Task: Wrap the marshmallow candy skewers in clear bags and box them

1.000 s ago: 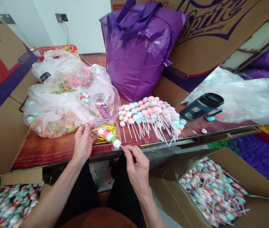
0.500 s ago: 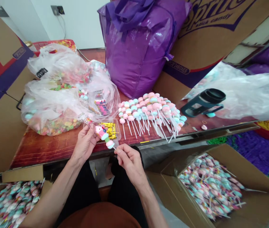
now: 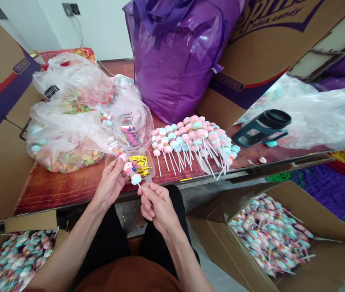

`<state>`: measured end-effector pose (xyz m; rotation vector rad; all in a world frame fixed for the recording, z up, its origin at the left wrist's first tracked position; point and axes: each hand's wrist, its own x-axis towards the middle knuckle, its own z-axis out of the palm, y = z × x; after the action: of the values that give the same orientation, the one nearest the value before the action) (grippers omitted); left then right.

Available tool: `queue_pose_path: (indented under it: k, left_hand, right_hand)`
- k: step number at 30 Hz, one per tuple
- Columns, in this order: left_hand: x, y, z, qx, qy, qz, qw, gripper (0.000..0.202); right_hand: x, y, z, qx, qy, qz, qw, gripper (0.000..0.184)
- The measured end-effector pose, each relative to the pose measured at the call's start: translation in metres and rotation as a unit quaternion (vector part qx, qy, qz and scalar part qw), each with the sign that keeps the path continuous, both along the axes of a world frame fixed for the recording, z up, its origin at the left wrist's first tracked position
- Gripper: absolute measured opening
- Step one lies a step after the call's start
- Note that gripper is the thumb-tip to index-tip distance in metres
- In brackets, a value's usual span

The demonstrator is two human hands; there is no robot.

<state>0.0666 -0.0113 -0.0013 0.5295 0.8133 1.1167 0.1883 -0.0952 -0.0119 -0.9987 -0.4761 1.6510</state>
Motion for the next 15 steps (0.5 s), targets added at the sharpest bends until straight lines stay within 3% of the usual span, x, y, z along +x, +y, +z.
queue_pose_path:
  k: [9, 15]
  left_hand:
    - [0.002, -0.008, 0.001, -0.005, 0.017, -0.057, 0.998, 0.041]
    - [-0.007, -0.002, 0.002, -0.003, 0.019, -0.041, 0.999, 0.04]
  right_hand:
    - [-0.027, 0.018, 0.004, 0.027, -0.018, -0.092, 0.995, 0.031]
    - [-0.02, 0.0, -0.004, 0.039, -0.151, -0.021, 0.988, 0.028]
